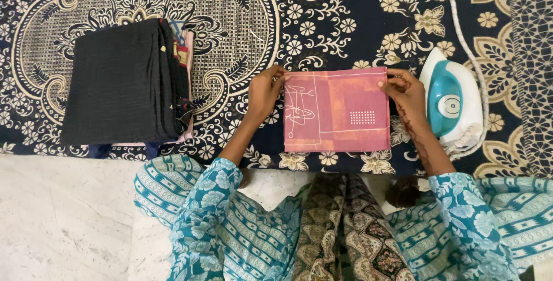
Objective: The person irons a folded piece of patterned fabric on a bed using a handheld electric iron. They smooth the fabric with their hands, move the iron back and forth over the surface, and adjust the fabric's position to ensure even pressing.
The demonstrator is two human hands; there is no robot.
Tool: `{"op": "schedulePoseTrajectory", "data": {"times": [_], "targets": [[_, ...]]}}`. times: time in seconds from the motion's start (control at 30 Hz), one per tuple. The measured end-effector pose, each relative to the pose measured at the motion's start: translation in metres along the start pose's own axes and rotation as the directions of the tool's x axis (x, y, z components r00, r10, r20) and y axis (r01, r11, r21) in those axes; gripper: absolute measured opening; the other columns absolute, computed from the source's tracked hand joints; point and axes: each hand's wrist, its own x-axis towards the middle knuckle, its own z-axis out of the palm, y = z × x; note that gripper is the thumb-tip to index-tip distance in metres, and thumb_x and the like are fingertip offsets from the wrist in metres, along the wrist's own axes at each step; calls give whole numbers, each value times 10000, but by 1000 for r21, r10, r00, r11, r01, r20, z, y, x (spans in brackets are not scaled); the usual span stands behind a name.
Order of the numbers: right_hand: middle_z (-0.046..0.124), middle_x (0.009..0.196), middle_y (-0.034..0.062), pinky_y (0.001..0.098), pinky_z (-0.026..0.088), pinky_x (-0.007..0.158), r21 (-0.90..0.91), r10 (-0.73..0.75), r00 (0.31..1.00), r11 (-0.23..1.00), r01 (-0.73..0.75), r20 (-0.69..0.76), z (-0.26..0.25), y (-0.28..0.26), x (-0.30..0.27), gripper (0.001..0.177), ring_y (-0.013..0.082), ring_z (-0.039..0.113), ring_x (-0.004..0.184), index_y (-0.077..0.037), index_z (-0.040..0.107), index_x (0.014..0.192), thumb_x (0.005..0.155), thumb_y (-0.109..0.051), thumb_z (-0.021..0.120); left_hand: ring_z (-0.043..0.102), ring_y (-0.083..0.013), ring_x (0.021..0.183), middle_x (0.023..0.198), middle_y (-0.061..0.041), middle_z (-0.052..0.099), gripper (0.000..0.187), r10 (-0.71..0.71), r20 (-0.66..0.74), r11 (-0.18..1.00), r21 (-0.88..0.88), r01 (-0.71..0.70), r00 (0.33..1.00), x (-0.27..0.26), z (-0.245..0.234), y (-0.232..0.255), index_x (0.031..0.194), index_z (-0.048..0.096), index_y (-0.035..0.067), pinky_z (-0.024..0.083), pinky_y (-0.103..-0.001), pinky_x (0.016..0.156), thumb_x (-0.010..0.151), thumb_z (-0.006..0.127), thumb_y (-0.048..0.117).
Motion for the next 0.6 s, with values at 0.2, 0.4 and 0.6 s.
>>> {"op": "schedulePoseTrajectory", "data": {"times": [0.2,0.4,0.6], "targets": [[741,1081,101,237,578,818,-161,-75,992,985,58,-97,7,-16,-6,345,115,703,954,18,632,1277,959,-67,735,731,-261,734,972,-113,770,167,23,-41,998,52,-21,999,1,3,-4,1073,699,47,550,-384,654,981,686,186],[699,1268,123,290,553,907,-511,-406,914,789,341,-16,-1,-56,-29,324,184,680,1156,23,631,1330,1016,-14,698,715,-329,831,1226,-156,669,405,-11,-34,991,133,15,999,-13,-1,9,1294,552,50,546,-432,742,945,688,204],[620,1291,195,512,495,1061,-977,-616,786,128,171,57,-41,-99,-87,454,430,614,1190,-1,569,1378,988,-56,796,642,-399,1059,1286,-221,578,584,43,79,950,305,-66,996,-52,5,30,1374,477,-8,539,-479,841,941,723,297]]}}
